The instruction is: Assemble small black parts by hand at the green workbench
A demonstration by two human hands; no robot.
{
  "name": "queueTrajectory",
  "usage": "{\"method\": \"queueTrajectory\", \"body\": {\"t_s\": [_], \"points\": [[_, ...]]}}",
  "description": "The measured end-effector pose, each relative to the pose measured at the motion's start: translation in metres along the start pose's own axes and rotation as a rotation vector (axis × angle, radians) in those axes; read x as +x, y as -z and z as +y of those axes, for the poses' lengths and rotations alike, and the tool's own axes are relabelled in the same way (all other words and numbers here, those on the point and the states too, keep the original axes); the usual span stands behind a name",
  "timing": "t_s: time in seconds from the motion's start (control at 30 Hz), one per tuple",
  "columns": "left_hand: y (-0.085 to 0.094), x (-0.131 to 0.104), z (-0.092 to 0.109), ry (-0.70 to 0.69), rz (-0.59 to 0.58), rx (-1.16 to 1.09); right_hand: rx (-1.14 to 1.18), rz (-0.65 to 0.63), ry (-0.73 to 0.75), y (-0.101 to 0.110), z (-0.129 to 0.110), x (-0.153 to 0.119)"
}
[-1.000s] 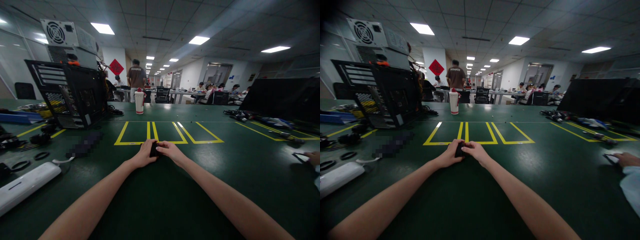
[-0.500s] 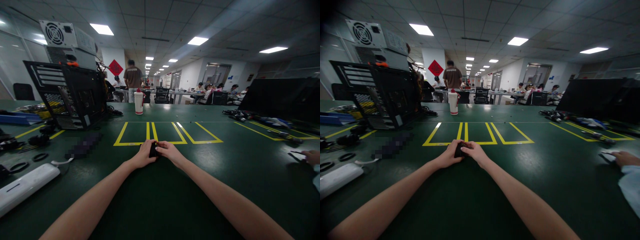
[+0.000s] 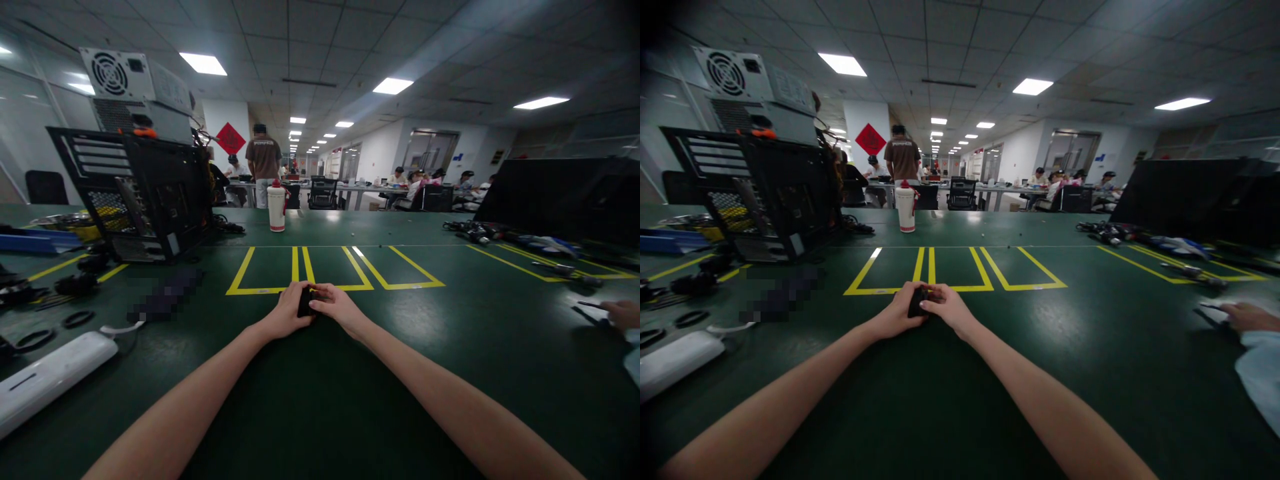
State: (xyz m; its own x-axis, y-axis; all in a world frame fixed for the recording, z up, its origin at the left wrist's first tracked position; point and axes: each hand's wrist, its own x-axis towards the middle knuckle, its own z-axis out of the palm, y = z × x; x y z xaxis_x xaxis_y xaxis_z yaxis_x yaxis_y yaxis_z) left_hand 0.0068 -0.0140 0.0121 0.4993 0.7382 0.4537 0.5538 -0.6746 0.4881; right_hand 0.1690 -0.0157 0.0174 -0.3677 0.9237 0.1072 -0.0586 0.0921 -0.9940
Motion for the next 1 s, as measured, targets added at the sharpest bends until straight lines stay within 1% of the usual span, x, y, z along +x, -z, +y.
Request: {"method": "queueTrajectory", "body": {"t_s": [0.17,0.33,0.43,0.53,0.63,0.77,1.0], "points": [[0.0024,-0.0014,0.002,0.003,-0.023,0.002,0.032,-0.064,0.025,0.0022,-0.0013,-0.0006],[0.0029,-0.0008,0.0036,0.014,-0.024,-0.001,-0.024,-0.025,0.013,0.0019,-0.0038,-0.0034],[0.0028,-0.0005,0.0038,0.005,-0.019,-0.002,-0.004,-0.004,0.008,0.0005,-0.0044,-0.0021],[0.0032,-0.0007,0.0039,0.008,-0.024,-0.007,0.03,-0.017,-0.01,0.0001,-0.0049,-0.0014],[0.0033,-0.001,0.0039,0.012,-0.023,-0.009,0.006,-0.034,-0.032,0.0009,-0.0064,-0.0031],[0.0023,-0.0005,0.0031,0.007,-0.012,-0.001,-0.009,-0.018,-0.046,0.0012,-0.0071,-0.0044],[0.0006,0.0008,0.001,0.0,-0.011,0.017,0.009,-0.007,0.076,-0.0004,-0.0022,-0.0018]]}}
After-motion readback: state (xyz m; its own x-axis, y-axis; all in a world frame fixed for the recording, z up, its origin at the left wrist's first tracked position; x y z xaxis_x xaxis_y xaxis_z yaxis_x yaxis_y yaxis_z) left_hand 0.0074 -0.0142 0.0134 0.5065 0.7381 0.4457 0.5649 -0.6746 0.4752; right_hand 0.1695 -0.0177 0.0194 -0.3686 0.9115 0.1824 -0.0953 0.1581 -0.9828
